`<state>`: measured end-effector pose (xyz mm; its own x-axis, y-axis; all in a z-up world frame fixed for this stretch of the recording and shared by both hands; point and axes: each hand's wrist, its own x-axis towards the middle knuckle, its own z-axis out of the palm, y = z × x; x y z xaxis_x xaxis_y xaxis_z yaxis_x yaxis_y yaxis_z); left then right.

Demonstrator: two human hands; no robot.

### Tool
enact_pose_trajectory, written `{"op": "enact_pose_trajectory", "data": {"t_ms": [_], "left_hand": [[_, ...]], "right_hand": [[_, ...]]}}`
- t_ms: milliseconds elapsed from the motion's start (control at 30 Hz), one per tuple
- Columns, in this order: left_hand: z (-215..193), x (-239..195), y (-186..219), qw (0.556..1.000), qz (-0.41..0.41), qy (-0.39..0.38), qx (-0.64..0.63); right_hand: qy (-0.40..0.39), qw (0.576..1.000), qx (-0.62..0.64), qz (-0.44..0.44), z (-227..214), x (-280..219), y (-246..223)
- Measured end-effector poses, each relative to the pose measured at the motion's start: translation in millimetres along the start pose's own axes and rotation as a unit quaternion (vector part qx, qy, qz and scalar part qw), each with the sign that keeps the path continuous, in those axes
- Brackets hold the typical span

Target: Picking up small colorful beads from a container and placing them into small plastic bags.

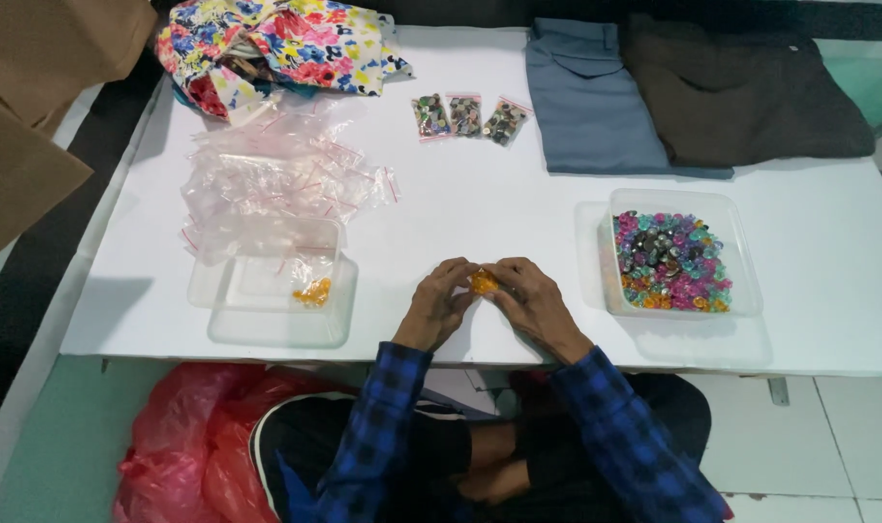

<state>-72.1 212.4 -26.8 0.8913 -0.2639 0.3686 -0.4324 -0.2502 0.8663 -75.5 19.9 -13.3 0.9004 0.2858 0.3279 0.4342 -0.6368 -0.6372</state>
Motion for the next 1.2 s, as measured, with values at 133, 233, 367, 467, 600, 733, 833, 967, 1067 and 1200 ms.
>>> {"op": "enact_pose_trajectory", "data": {"t_ms": [133, 233, 367, 467, 600, 733, 833, 967, 1067, 1200], "left_hand": [[4, -8, -21, 0.998, 0.017, -0.002, 0.06], [3, -7, -22, 0.994, 0.034, 0.018, 0.099], [1, -10, -21, 0.994, 0.04, 0.016, 0.097], [-8, -9, 5, 0.996, 0.034, 0.048, 0.063], [-32, -1, -25, 0.982, -0.01, 0.137, 0.131], [-53, 21, -62, 0.943, -0.041, 0.19, 0.271], [-56, 27, -70, 0.932, -0.051, 0.212, 0.29], [-54, 21, -65, 0.93, -0.055, 0.189, 0.311], [-54, 24, -67, 0.935, -0.058, 0.191, 0.294], [-55, 24, -68, 0.948, -0.06, 0.19, 0.249]], "right_hand": [[0.011, 1.0, 0.025, 0.015, 5, -6, 10], [0.02, 1.0, 0.018, 0.008, 1, -3, 1], [0.03, 0.999, 0.027, -0.008, 0, -7, -4], [0.049, 0.998, 0.028, -0.019, -3, -6, -5], [0.117, 0.993, -0.009, 0.003, -10, 2, -25], [0.129, 0.99, -0.044, -0.034, 25, 68, -11], [0.071, 0.997, -0.012, -0.006, 67, 141, -1], [0.005, 0.995, 0.025, 0.092, 107, 201, -6], [-0.01, 0.991, 0.005, 0.13, 117, 215, -15], [-0.016, 0.985, -0.035, 0.168, 123, 219, -14]]}}
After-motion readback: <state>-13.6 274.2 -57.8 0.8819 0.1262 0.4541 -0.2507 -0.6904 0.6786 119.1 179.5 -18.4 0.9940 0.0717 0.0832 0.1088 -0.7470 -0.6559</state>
